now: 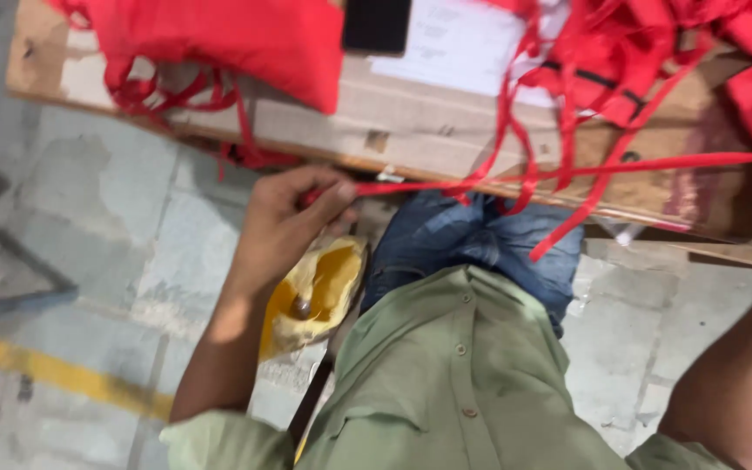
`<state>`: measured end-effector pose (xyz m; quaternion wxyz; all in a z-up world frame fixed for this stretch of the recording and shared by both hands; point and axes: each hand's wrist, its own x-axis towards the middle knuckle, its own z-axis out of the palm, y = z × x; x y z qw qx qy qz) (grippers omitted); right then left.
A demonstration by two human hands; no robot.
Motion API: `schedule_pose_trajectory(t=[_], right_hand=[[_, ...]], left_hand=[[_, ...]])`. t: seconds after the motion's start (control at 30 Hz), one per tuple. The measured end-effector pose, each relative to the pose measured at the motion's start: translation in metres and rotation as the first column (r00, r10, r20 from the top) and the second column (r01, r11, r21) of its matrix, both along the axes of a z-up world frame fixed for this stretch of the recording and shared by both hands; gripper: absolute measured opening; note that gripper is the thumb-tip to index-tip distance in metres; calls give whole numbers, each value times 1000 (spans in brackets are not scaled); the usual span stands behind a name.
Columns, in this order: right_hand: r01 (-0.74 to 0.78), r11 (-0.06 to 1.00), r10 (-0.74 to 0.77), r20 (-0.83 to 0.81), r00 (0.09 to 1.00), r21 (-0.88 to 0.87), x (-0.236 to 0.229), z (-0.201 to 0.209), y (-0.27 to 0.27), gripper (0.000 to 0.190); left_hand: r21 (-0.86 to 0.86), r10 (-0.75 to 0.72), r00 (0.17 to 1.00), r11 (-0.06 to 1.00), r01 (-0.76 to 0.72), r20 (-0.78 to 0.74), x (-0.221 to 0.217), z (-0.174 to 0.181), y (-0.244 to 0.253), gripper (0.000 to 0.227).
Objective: Assembling and tying straps on small red tool bags or pouches.
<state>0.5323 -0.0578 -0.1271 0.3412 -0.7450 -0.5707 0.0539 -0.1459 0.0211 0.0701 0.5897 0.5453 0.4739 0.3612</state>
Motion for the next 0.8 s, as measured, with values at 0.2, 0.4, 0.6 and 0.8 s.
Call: schedule_pose_trajectory(t=[0.2,0.4,0.6,0.8], right_hand=[[25,963,-69,156,985,269,-144,173,32,22],[-95,931,-14,295,956,353,-163,204,48,43],[-76,924,-30,269,963,375,-127,194,58,41],[-7,852,-80,143,987,523,-122,260,55,35]], left_hand=[[6,-17,999,1000,18,-44,-9,-12,-15,19],[-18,48,995,999,-47,84,-24,-22,-21,19],[0,141,986,990,-142,87,-35,-11,-26,19],[199,237,969,948,-248,75,-47,11,-20,18]])
